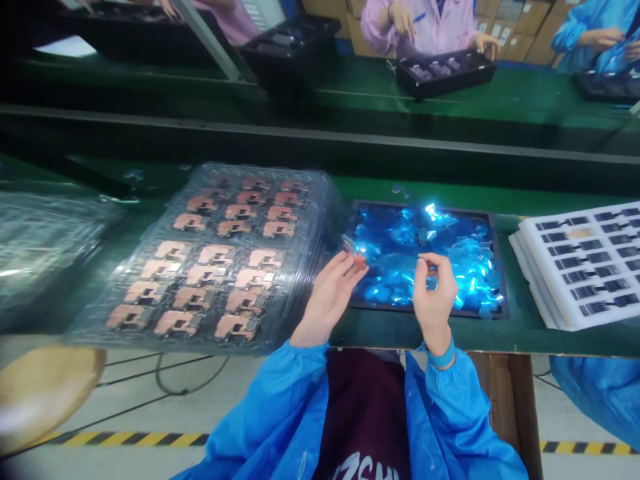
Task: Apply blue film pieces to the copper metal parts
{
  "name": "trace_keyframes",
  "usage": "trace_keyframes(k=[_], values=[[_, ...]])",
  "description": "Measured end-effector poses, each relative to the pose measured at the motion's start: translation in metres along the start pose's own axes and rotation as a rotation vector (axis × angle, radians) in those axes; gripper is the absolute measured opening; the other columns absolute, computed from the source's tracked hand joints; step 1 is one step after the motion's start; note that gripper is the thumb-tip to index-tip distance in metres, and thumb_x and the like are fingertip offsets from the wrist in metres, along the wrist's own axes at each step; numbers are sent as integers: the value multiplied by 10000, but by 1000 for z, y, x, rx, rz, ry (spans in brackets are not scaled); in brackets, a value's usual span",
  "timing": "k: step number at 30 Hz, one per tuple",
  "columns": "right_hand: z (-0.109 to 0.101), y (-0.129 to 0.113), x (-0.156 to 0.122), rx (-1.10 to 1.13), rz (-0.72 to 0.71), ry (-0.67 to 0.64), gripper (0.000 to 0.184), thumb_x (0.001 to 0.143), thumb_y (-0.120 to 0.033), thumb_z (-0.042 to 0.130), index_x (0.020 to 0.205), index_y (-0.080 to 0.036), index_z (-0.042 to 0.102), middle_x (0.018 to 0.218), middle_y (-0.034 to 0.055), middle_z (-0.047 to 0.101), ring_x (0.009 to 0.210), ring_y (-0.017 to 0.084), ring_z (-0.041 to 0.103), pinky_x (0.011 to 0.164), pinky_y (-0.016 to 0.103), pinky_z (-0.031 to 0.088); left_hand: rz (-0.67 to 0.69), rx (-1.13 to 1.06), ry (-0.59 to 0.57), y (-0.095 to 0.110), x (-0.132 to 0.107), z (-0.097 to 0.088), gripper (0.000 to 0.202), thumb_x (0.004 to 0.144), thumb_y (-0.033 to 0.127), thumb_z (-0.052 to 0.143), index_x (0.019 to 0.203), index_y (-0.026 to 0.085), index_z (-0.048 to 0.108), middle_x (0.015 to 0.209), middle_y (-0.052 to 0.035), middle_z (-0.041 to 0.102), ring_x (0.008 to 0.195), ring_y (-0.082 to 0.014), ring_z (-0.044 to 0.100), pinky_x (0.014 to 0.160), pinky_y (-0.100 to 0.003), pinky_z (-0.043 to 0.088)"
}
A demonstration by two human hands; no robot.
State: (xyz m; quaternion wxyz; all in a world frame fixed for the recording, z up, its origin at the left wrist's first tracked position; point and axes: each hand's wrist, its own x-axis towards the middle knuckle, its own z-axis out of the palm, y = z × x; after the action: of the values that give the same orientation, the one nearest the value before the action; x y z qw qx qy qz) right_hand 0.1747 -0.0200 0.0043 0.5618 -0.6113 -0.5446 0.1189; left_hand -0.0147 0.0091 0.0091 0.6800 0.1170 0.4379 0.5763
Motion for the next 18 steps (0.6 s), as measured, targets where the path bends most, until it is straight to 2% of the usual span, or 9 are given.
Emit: trace_keyframes(k=[3, 6, 8, 10, 13, 16, 18], values=[[12, 17, 14, -219, 16, -96, 266, 1108, -362, 515, 1168, -200, 717, 1055, 122, 762, 972, 281, 710, 853, 441, 603, 59, 69, 17, -5, 1, -2, 285, 824, 227, 896, 1054, 153, 745, 1020, -87, 806, 1006, -249, 790, 921, -394, 664], [22, 21, 18, -359, -92, -171, 343, 1118, -360, 481, 1300, -175, 706, 1353, 202, 719, 1296, 366, 625, 1099, 595, 531, 91, 133, 11, -10, 0, -1, 380, 771, 342, 942, 1038, 155, 746, 1018, -94, 810, 1003, -269, 796, 886, -397, 669], [27, 14, 13, -310, -153, -225, 377, 1106, -405, 548, 1391, -192, 673, 1489, 194, 651, 1405, 366, 563, 1162, 605, 500, 103, 187, 8, -12, -2, 1, 435, 762, 407, 956, 1033, 147, 738, 998, -112, 815, 1001, -278, 807, 872, -376, 662], [30, 1, 4, -193, -153, -324, 342, 1080, -438, 631, 1340, -228, 701, 1364, 146, 721, 1297, 326, 635, 1077, 521, 570, 125, 236, 14, -14, -6, 3, 468, 762, 450, 966, 1021, 141, 728, 987, -126, 819, 971, -276, 820, 855, -356, 657], [29, -20, -6, 3, -63, -423, 202, 1090, -404, 640, 1093, -245, 765, 1049, 75, 792, 1003, 259, 723, 827, 386, 610, 224, 286, 38, -9, -21, 4, 451, 757, 469, 975, 951, 150, 722, 922, -102, 818, 853, -257, 826, 797, -342, 667], [21, -31, -7, 164, -41, -479, 216, 1113, -347, 617, 1001, -250, 775, 993, 46, 802, 941, 231, 742, 828, 364, 593, 334, 405, 35, 13, -49, 1, 359, 797, 434, 949, 920, 164, 745, 835, -68, 806, 771, -237, 815, 757, -324, 673], [16, -30, -4, 189, -64, -495, 214, 1119, -330, 613, 1004, -255, 777, 1011, 42, 807, 972, 233, 749, 887, 378, 585, 398, 520, 42, 41, -67, -4, 280, 843, 398, 911, 931, 175, 768, 821, -60, 805, 758, -231, 812, 745, -311, 670]])
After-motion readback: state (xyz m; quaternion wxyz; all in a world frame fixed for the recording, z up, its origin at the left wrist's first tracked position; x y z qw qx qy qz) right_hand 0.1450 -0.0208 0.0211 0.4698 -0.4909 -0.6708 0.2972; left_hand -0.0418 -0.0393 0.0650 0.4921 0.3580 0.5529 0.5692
